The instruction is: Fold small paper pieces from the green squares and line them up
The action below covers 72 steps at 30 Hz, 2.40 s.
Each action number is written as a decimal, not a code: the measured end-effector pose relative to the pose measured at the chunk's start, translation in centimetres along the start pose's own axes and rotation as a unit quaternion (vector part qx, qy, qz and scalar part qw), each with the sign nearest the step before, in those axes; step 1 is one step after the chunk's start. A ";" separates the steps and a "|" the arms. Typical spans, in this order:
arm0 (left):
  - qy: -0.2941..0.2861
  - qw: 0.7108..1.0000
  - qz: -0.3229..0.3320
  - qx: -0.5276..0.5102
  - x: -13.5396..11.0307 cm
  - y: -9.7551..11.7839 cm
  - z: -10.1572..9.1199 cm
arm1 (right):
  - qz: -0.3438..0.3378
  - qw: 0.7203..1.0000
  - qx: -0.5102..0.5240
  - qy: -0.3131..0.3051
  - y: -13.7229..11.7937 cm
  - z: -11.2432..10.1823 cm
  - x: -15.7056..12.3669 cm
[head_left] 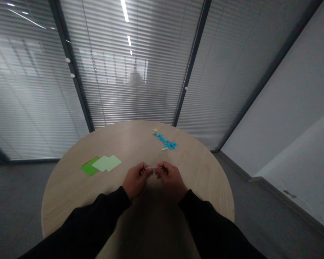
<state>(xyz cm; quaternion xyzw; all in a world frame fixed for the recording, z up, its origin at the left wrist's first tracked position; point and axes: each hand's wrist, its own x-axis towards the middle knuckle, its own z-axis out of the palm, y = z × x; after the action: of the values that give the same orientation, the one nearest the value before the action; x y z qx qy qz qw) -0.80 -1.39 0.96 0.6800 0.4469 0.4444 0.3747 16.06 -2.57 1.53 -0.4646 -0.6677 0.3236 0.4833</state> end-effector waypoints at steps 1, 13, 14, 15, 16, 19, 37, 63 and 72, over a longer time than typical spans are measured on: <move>0.005 1.000 0.005 0.010 0.0 0.1 0.0 | -0.001 1.000 -0.003 -0.006 0.0 0.0 0.0; -0.020 0.999 0.007 0.039 0.1 -0.4 -0.3 | -0.006 0.998 -0.058 -0.019 0.7 -0.7 0.3; -0.021 0.999 0.006 0.032 0.2 -0.5 -0.4 | -0.020 0.997 -0.065 -0.020 0.7 -0.7 0.3; -0.022 0.999 0.003 0.023 0.3 -0.6 -0.5 | -0.033 0.997 -0.067 -0.018 0.7 -0.7 0.3; -0.024 1.000 -0.003 0.014 0.4 -0.6 -0.6 | -0.043 0.997 -0.064 -0.012 0.7 -0.7 0.3; -0.040 0.999 -0.014 -0.016 0.5 -0.7 -0.5 | -0.065 0.996 -0.054 0.013 0.7 -0.7 0.3; 0.015 0.999 0.000 0.049 0.0 -0.4 0.0 | -0.204 0.934 -0.294 0.004 1.3 -0.8 0.3; -0.002 0.992 -0.061 -0.113 0.1 -0.2 0.6 | -0.167 0.947 -0.268 0.061 0.8 0.0 0.2; -0.032 0.958 -0.094 -0.269 0.0 -1.0 1.3 | -0.254 0.909 -0.325 0.067 0.8 0.1 0.0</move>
<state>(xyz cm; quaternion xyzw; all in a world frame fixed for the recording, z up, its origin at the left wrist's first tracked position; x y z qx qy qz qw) 0.10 -1.25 -0.41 0.5224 0.3607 0.4890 0.5982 16.20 -2.28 0.83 -0.4315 -0.7972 -0.0763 0.4153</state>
